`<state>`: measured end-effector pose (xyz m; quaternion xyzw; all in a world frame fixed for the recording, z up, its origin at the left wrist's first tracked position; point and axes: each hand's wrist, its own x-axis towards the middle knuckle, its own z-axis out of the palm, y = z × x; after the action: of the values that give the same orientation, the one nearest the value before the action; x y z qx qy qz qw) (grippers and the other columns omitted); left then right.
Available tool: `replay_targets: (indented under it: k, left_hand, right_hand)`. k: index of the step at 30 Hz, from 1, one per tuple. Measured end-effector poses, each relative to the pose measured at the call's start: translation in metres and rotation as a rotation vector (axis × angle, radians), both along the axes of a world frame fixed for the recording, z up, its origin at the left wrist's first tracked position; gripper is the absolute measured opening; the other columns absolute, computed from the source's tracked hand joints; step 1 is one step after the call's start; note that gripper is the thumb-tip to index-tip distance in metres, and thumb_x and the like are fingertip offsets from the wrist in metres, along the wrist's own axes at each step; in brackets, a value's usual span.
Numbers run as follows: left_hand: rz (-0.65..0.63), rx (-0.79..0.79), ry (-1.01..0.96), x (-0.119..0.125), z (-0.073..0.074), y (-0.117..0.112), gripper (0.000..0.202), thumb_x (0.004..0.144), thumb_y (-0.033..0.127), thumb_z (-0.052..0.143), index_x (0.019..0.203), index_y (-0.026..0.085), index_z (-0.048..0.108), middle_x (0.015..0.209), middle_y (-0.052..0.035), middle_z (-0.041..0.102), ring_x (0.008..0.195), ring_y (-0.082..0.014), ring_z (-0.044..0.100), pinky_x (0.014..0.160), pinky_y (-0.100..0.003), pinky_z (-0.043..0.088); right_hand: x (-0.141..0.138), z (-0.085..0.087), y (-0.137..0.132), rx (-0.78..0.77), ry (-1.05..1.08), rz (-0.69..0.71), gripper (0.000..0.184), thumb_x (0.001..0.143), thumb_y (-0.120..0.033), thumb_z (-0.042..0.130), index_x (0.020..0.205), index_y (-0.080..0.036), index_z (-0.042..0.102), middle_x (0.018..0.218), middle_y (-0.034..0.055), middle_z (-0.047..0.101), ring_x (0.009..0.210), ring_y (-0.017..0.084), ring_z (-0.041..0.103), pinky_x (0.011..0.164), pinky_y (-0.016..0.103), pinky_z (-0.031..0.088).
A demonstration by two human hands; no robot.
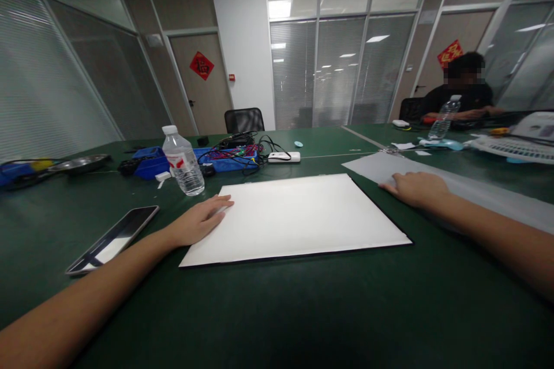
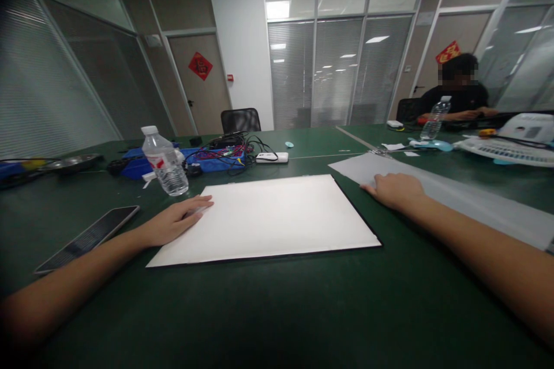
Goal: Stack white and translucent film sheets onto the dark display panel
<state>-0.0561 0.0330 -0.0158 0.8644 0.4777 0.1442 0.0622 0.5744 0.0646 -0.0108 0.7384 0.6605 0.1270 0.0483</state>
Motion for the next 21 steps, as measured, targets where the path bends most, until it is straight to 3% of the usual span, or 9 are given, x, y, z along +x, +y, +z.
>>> replay_targets:
  k: [14, 21]
  left_hand:
    - [-0.014, 0.009, -0.013, -0.002, 0.000, 0.000, 0.063, 0.102, 0.061, 0.040, 0.144, 0.020, 0.064, 0.159, -0.0115, 0.055, 0.149, -0.0320, 0.049, 0.126, -0.049, 0.034]
    - [-0.004, 0.002, -0.019, 0.000, 0.001, -0.001, 0.064, 0.102, 0.062, 0.040, 0.144, 0.020, 0.064, 0.158, -0.0109, 0.056, 0.148, -0.0313, 0.049, 0.126, -0.047, 0.035]
  right_hand:
    - [-0.016, -0.001, -0.002, 0.016, -0.061, 0.037, 0.059, 0.104, -0.053, 0.029, 0.122, -0.012, 0.068, 0.113, 0.0262, 0.072, 0.104, 0.041, 0.070, 0.085, 0.055, 0.054]
    - [-0.016, 0.008, -0.007, 0.068, -0.032, 0.054, 0.048, 0.104, -0.035, 0.032, 0.140, -0.014, 0.057, 0.117, 0.0239, 0.073, 0.101, 0.038, 0.072, 0.081, 0.051, 0.056]
